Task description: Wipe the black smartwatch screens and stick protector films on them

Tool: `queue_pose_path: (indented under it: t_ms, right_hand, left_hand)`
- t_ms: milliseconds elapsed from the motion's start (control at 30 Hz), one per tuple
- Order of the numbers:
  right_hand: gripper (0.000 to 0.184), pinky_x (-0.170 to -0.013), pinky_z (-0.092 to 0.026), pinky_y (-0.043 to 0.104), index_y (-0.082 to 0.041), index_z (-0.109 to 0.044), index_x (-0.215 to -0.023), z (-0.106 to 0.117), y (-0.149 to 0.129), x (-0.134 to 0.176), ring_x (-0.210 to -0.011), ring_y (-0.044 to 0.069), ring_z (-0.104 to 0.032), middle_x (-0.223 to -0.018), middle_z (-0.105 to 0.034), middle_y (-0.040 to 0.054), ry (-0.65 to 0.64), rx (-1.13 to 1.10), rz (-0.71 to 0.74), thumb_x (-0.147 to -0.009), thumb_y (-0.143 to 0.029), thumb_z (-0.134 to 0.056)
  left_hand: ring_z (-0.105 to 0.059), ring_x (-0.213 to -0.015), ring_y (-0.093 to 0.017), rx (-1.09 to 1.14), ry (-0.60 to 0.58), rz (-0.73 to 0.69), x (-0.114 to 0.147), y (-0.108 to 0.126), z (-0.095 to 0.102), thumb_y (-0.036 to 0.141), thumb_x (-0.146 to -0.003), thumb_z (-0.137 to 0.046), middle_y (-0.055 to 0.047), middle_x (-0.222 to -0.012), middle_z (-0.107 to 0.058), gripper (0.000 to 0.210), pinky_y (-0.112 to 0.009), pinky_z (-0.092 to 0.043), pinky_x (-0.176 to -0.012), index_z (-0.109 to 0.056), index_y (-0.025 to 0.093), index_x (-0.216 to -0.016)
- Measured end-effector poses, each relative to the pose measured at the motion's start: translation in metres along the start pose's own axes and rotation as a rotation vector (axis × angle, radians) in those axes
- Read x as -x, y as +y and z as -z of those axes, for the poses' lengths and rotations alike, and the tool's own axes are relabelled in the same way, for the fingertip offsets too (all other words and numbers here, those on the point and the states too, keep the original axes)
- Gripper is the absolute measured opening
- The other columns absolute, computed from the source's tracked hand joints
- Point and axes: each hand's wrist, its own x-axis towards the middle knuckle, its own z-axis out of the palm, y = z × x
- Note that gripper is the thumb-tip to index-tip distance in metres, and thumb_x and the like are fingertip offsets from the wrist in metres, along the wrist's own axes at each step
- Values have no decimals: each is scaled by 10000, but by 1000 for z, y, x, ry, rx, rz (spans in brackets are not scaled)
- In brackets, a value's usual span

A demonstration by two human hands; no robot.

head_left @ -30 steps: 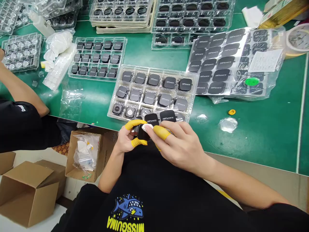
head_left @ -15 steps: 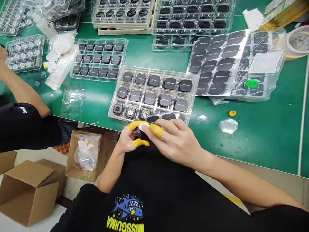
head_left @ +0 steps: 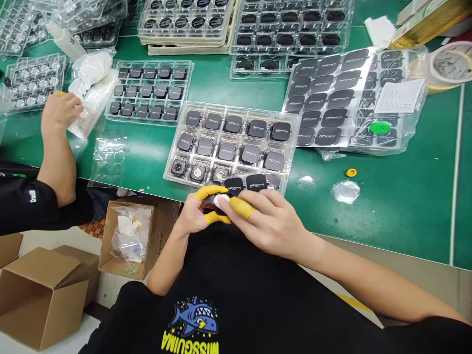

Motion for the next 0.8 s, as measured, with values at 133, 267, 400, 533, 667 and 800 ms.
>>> queue_pose_path:
  t_ms: [133,267,400,533,667,800]
  right_hand:
    - [264,-747,-440,386,-102,-817,-1195,1,-3,-1,-1000,251,-676,-849,-754,79,-21,107,-94,-1049,-52,-602]
    - [240,-732,-492,382,-112,-812,-1137,12,-10,10,-951,236,-697,-825,-745,66,-28,-120,-78,-1075,-95,-581]
    - [395,-765,-554,408,-163,-793,-1350,26,-11,24,-938,263,-723,-886,-771,62,93,-151,-193,-971,-65,-740]
    - [702,-771,-579,397,-213,-693,-1580,32,-8,26,-886,259,-721,-861,-771,50,186,-79,-280,-916,-10,-797]
    - [727,-730,-586,416,-311,-652,-1625,30,-9,17,-858,275,-733,-858,-789,38,193,-78,-313,-957,-53,-774]
    - [699,-763,-594,424,-288,-688,-1573,24,-9,10,-923,282,-722,-905,-787,52,192,-80,-325,-928,-41,-798]
  left_hand:
    - [-836,-961,-248,41,96,-20,2,-4,-1,635,-655,-1040,-104,-1146,-833,760,-285,-694,-746,-808,208,-1239]
    - [-849,-1006,-277,118,142,-9,5,-2,7,603,-604,-1074,-99,-1132,-834,798,-307,-713,-762,-795,221,-1247]
    - [-856,-865,-261,217,133,5,5,5,9,641,-540,-1085,-59,-978,-820,854,-360,-741,-772,-788,209,-1216]
    - [-868,-823,-277,248,85,28,2,10,2,642,-574,-1074,-46,-957,-825,811,-398,-754,-751,-772,230,-1204]
    - [-877,-850,-299,246,66,15,1,13,-2,629,-583,-1076,-61,-992,-841,798,-406,-751,-757,-772,234,-1206]
    - [-858,-860,-265,204,78,-44,-1,18,-1,598,-583,-1086,-59,-1003,-838,770,-351,-716,-763,-801,222,-1192]
